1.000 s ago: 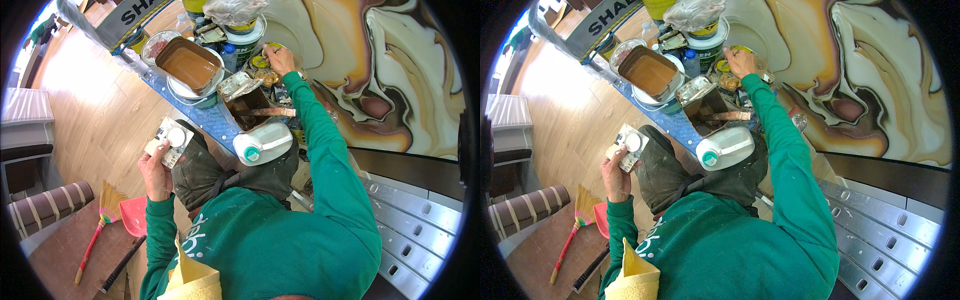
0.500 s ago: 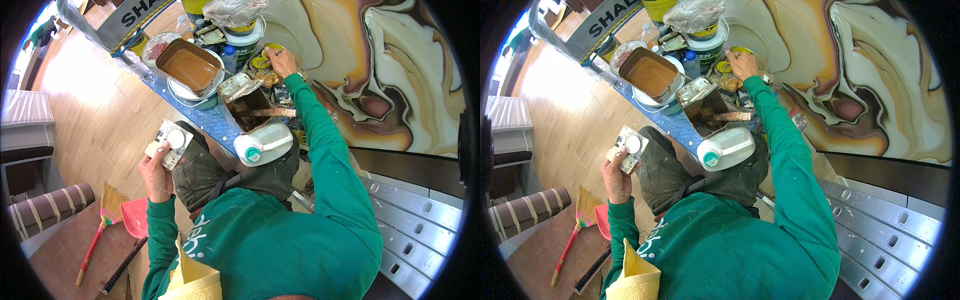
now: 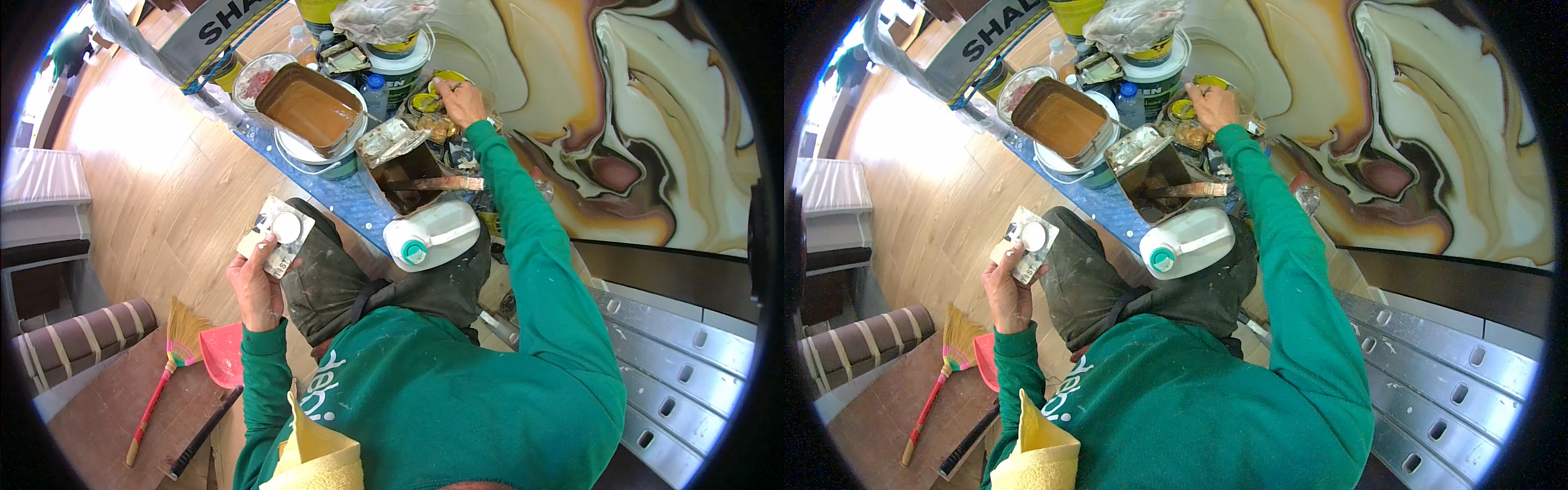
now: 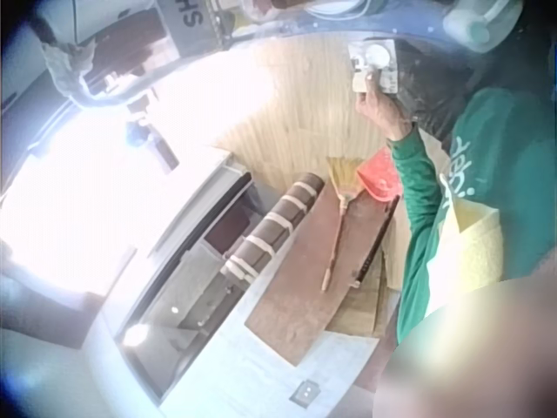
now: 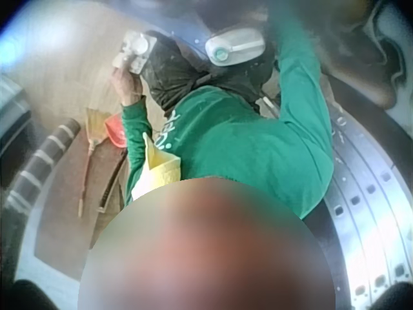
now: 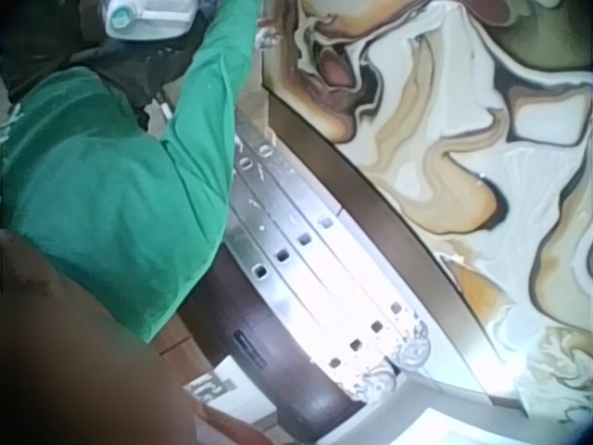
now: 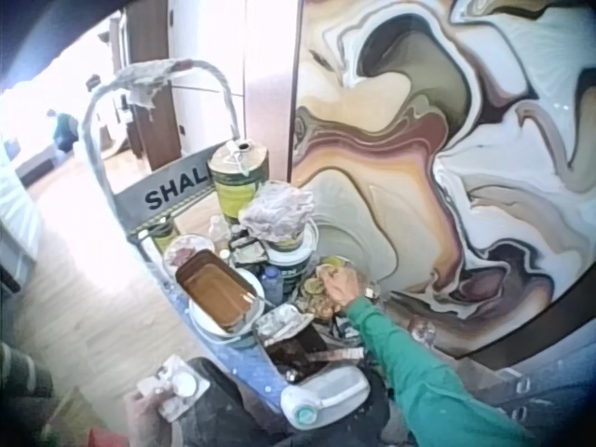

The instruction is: The person mixes white paint on a small card using a brush, repeatedly dipping the brush into a container and blending the paint on the card. The person holds the card in one hand and uses the brush in the other to stir and spread the paint.

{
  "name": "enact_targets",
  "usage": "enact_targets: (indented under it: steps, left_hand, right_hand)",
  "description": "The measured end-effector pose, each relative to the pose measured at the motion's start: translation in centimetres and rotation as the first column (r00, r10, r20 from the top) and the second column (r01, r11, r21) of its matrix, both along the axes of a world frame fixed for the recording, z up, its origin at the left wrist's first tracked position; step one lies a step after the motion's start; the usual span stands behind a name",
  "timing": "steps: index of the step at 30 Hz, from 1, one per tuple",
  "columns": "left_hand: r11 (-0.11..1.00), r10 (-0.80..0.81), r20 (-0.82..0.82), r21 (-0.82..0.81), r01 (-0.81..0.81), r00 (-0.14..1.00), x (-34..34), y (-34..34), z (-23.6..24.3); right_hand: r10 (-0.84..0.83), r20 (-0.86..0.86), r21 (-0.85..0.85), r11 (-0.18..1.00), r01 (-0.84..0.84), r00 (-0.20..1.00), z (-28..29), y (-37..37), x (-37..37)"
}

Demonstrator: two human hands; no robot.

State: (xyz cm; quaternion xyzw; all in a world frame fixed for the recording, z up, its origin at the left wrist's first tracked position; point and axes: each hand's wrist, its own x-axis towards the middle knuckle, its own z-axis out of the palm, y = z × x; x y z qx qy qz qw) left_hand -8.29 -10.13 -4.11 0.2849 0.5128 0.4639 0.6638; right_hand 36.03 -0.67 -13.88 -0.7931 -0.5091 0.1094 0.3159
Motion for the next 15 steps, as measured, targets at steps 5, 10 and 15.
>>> enact_targets:
  steps: [5, 10, 15]
  left_hand:
    - [1.000, -0.011, -0.008, -0.018, 0.011, 1.000, 0.2, 0.3, -0.1]
    - [0.999, -0.028, 0.028, -0.016, 0.029, 0.999, 0.6, 0.5, -0.2]
    - [0.999, -0.035, 0.013, -0.020, 0.035, 0.999, 1.0, 0.7, -0.4]
  right_hand:
    - [-0.144, -0.408, 0.005, 0.987, 0.160, 0.902, 3.3, -1.6, 0.9]
    - [-0.235, -0.775, -0.029, 0.941, 0.339, 0.587, 6.6, -5.1, 3.9]
    - [-0.223, -0.896, -0.077, 0.930, 0.359, 0.384, 7.1, -7.4, 5.7]
